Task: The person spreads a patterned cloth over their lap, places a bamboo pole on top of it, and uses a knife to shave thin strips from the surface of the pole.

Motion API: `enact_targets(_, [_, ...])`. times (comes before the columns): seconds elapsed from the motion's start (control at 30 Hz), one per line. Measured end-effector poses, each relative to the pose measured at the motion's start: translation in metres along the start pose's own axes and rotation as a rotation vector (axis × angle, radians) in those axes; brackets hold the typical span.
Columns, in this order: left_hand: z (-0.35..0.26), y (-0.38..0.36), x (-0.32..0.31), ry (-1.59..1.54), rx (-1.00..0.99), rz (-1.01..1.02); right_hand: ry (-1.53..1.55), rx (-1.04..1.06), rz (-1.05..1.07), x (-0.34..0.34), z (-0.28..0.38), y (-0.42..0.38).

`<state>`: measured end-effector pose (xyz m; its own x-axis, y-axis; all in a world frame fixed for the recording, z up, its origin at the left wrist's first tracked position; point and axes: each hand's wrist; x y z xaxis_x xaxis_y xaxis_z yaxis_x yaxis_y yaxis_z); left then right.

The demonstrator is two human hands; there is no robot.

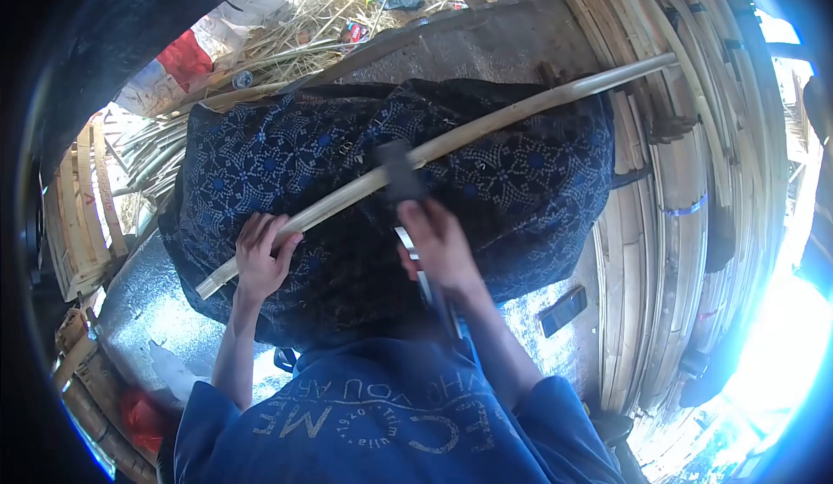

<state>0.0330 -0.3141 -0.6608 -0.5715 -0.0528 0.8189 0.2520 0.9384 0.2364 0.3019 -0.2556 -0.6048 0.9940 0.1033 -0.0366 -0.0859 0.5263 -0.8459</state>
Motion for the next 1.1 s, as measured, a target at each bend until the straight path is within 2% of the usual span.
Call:
enact_targets(0.1, [-0.001, 0.002, -0.001, 0.016, 0.015, -0.002, -0.028, 0.175, -0.136, 0.027, 0.021, -0.012])
enact_targets(0.2, [0.002, 0.006, 0.001, 0.015, 0.009, 0.026, -0.374, 0.295, -0.369, 0.024, 0.033, -0.007])
enact_targets(0.3, [0.002, 0.008, 0.004, -0.011, 0.013, 0.040, -0.421, 0.179, -0.262, -0.006, 0.016, 0.004])
enact_targets(0.37, [0.002, 0.005, 0.001, 0.011, 0.003, 0.034, -0.746, 0.552, -0.175, -0.022, -0.023, 0.016])
enact_targets(0.4, [0.002, 0.004, 0.000, 0.009, 0.003, 0.036, -0.676, 0.518, -0.074, -0.031, -0.025, 0.014])
enact_targets(0.43, [0.001, 0.003, 0.000, 0.011, 0.000, 0.021, -0.676, 0.516, -0.075, -0.027, -0.019, 0.012])
enact_targets(0.5, [0.001, 0.002, 0.000, 0.011, 0.002, 0.007, -0.398, 0.186, -0.122, -0.008, 0.014, 0.005])
enact_targets(0.53, [-0.001, 0.003, 0.001, 0.013, 0.007, 0.007, -0.401, 0.204, -0.266, -0.001, 0.032, 0.003])
enact_targets(0.57, [-0.001, 0.004, 0.001, 0.018, 0.011, 0.000, -0.491, 0.225, -0.323, 0.004, 0.032, 0.007])
enact_targets(0.63, [-0.001, 0.001, 0.000, 0.007, 0.028, 0.017, -0.674, 0.394, -0.402, -0.004, -0.007, 0.026])
enact_targets(0.7, [0.002, 0.003, 0.000, 0.004, 0.040, 0.033, -0.606, 0.399, -0.394, -0.008, -0.005, 0.027])
enact_targets(0.77, [0.002, -0.001, -0.001, -0.003, 0.036, 0.017, -0.527, 0.331, -0.302, -0.003, 0.001, 0.018])
enact_targets(0.8, [0.001, -0.002, -0.001, -0.009, 0.031, 0.022, -0.387, 0.136, -0.193, -0.003, 0.023, 0.004])
enact_targets(0.93, [0.000, 0.003, -0.003, 0.050, -0.014, -0.017, -0.376, 0.168, -0.286, 0.021, 0.038, 0.000])
enact_targets(0.97, [-0.002, 0.001, -0.003, 0.071, -0.013, -0.023, -0.387, 0.167, -0.281, 0.016, 0.025, 0.006])
enact_targets(1.03, [-0.001, 0.000, -0.005, 0.067, -0.010, -0.031, -0.664, 0.376, -0.025, -0.008, -0.019, 0.019])
enact_targets(1.1, [0.001, 0.001, -0.005, 0.067, -0.017, -0.033, -0.693, 0.308, 0.006, -0.040, -0.017, 0.002])
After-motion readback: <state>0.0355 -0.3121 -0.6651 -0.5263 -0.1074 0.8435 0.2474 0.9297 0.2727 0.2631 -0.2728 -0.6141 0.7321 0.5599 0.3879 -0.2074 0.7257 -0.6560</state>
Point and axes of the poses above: each hand's wrist, its own y-axis towards the middle knuckle, its own x-axis out of the back of the hand, z = x × y, and after that the axes turned 7 degrees about -x, right-handed
